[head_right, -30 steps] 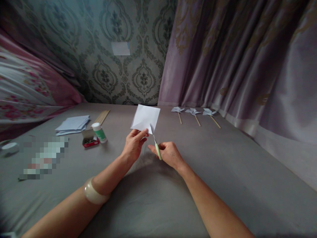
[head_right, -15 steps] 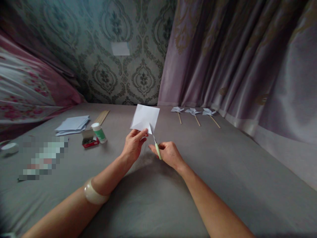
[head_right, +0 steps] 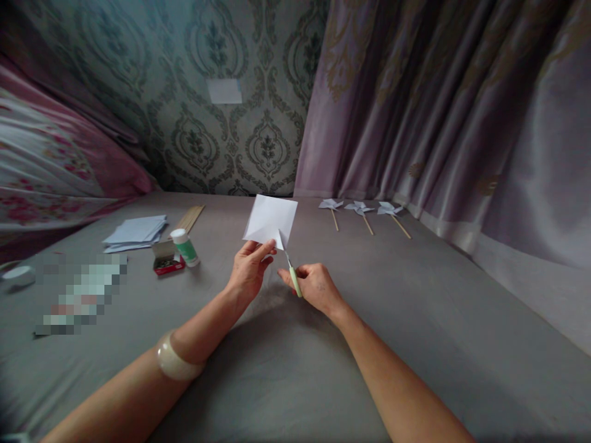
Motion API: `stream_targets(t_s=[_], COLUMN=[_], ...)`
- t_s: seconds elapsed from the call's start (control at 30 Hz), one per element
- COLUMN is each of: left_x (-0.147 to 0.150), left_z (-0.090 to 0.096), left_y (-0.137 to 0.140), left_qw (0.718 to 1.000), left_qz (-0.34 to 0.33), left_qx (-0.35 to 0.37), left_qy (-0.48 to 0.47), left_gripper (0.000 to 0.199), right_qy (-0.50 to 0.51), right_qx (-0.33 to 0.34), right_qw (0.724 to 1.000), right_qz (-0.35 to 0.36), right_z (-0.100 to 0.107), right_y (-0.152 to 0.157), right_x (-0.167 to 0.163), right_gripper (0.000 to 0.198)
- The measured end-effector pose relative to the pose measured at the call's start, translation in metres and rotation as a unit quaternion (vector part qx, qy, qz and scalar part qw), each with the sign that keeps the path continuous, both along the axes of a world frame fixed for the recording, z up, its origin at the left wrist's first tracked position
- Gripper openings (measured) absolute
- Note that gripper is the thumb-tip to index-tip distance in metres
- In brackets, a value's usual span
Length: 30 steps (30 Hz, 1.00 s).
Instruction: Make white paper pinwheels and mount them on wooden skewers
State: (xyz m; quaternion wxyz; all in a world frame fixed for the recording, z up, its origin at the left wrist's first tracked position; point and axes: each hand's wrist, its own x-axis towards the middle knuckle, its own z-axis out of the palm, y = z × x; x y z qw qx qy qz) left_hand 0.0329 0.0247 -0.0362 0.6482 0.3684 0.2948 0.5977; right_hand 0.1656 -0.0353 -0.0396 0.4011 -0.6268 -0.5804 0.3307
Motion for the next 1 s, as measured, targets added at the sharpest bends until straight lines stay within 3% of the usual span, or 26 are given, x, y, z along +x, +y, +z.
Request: stream_targets(t_s=[0.77, 1.0], left_x=[-0.0001, -0.0042], left_z=[-0.0002, -0.0022], left_y=[-0.0005, 0.0055], left_qw=[1.000, 1.000], left_qz=[0.004, 0.019], left_qx=[-0.003, 0.004], left_qy=[0.004, 0.013], left_gripper=[0.024, 0.025], right_qy=[-0.005, -0.007], right_qx=[0.000, -0.023], right_qw=[1.000, 0.993], right_qz=[-0.002, 0.118], right_z=[-0.0010, -0.0027], right_y=[0.0012, 0.0011], right_x=[-0.0001, 0.0052], right_gripper=[0.045, 0.036])
